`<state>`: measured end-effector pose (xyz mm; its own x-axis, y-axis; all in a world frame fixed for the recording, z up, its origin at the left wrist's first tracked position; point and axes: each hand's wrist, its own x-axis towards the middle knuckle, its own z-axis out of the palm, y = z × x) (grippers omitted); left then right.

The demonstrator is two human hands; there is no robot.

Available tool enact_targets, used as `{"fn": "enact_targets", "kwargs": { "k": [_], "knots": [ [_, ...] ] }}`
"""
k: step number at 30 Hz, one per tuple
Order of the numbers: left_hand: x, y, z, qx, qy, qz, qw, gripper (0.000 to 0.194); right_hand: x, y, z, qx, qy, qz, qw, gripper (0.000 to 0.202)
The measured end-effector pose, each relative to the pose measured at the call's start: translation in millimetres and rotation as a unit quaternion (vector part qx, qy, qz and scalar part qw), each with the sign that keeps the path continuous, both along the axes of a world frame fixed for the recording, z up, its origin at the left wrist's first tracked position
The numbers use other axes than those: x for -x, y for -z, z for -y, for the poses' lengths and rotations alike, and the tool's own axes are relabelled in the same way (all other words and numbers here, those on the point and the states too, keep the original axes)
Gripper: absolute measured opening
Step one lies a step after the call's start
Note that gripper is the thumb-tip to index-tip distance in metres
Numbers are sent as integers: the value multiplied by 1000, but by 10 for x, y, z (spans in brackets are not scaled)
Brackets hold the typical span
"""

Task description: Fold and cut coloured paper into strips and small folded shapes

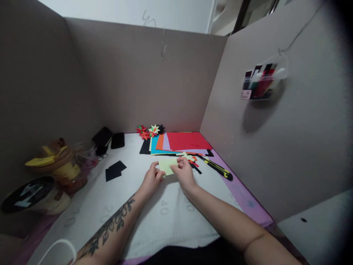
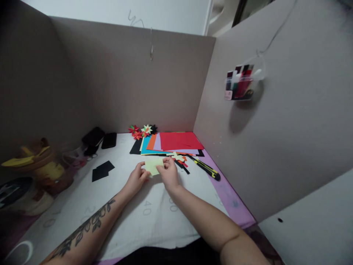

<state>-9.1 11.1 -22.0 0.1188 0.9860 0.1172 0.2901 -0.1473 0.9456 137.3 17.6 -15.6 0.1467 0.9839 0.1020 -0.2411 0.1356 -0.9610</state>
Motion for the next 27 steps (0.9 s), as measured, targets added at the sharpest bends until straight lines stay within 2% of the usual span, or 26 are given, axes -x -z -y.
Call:
{"fn": "enact_targets", "kwargs": {
  "k": [3, 5, 9, 11, 14, 17, 20, 27],
  "knots": [
    [27, 7, 8, 34, 41, 11, 999, 68, -40, 19, -43, 3, 5, -14, 1000, 35],
    [61, -28, 0, 52, 27, 3, 998, 75, -72, 19, -67, -5, 2, -15, 1000, 36],
    [124, -168, -23, 8, -51, 41, 998, 55, -100, -23, -27, 10, -93, 45, 995, 38],
    [133, -219, -19, 1, -24, 63, 998, 42, -84, -54, 36, 6, -150, 102, 983, 39],
    [132, -236, 2, 57, 43, 63, 995, 25, -46, -87, 112, -20, -190, 158, 969, 38],
    [133, -218, 11, 96, 57, 83, 990, 22, -25, -89, 103, -18, -155, 138, 978, 38],
    [129, -215, 7, 109, 37, 109, 987, 23, -28, -63, 47, -1, -116, 79, 990, 39],
    [59, -213, 34, 78, -12, 125, 989, 22, 19, 41, 24, -24, -69, 61, 995, 32]
  ]
}}
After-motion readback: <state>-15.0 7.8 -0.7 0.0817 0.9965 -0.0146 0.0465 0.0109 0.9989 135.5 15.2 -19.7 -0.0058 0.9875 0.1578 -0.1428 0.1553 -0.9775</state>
